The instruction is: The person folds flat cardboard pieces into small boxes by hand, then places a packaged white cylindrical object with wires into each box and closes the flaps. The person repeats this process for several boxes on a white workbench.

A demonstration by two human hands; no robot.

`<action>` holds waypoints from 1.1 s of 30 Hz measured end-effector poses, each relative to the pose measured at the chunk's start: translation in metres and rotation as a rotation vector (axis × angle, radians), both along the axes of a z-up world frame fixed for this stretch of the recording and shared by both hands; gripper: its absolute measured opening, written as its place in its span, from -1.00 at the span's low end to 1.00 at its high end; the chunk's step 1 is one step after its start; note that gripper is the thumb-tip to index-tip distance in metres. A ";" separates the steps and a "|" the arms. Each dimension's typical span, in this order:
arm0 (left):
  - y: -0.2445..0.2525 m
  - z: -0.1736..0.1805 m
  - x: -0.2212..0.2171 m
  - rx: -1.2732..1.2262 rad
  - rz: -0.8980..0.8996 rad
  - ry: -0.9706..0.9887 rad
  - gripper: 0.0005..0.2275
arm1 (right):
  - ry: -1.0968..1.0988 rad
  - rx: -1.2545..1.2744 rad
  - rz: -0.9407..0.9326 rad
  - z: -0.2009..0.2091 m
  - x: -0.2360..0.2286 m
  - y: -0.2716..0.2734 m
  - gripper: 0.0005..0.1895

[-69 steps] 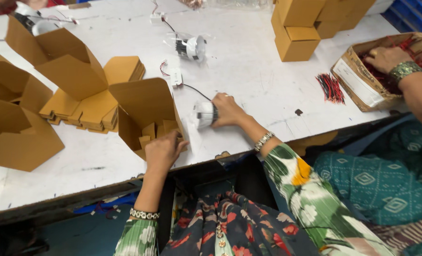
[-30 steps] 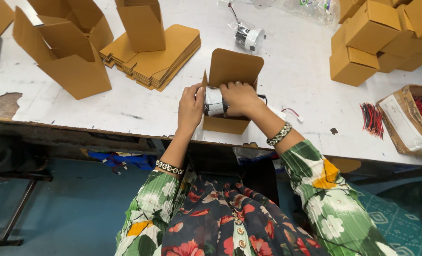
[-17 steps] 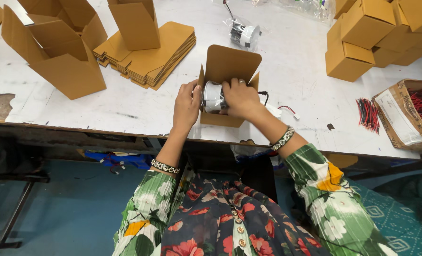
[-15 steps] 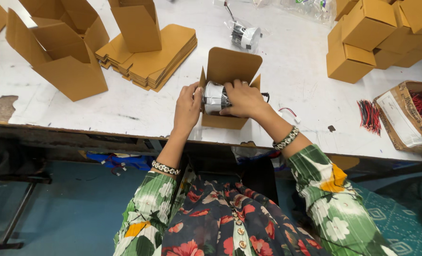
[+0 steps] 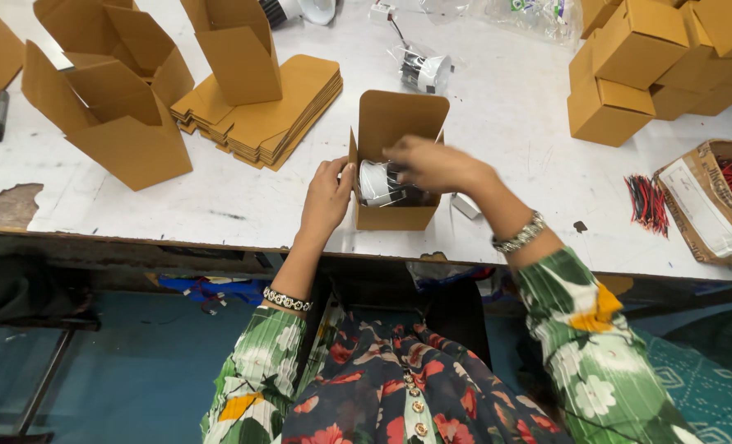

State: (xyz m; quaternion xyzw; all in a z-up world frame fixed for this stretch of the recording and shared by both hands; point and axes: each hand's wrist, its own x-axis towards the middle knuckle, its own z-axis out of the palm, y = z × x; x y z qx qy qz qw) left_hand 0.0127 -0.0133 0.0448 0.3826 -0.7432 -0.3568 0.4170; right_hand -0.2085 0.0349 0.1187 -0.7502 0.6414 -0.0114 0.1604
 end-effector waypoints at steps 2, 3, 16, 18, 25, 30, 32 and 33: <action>0.006 0.009 0.000 -0.205 0.049 -0.012 -0.69 | -0.278 -0.394 0.010 0.012 -0.024 0.025 -0.48; 0.011 0.013 0.000 -0.325 0.095 -0.013 -0.64 | -0.393 -0.536 -0.043 0.011 -0.038 0.038 -0.52; -0.016 0.036 -0.082 -0.415 -0.411 -0.954 0.01 | -0.067 -0.496 -0.590 -0.183 -0.098 0.121 -0.26; -0.021 0.023 -0.088 -0.376 -0.430 -1.001 -0.04 | -0.185 -0.490 -0.668 -0.182 -0.102 0.120 -0.38; -0.016 0.007 -0.090 -0.453 -0.323 -0.990 -0.17 | -0.551 -1.202 -0.638 -0.097 -0.096 0.118 -0.68; -0.015 -0.002 -0.095 -0.571 -0.318 -1.047 -0.13 | -0.648 -1.354 -0.308 -0.016 -0.055 0.108 -0.68; -0.017 -0.009 -0.097 -0.718 -0.292 -1.027 -0.17 | -0.314 -1.318 -0.196 0.001 -0.031 0.104 -0.65; -0.020 -0.012 -0.097 -0.836 -0.251 -0.987 -0.24 | -0.292 -1.290 -0.165 0.009 -0.021 0.099 -0.63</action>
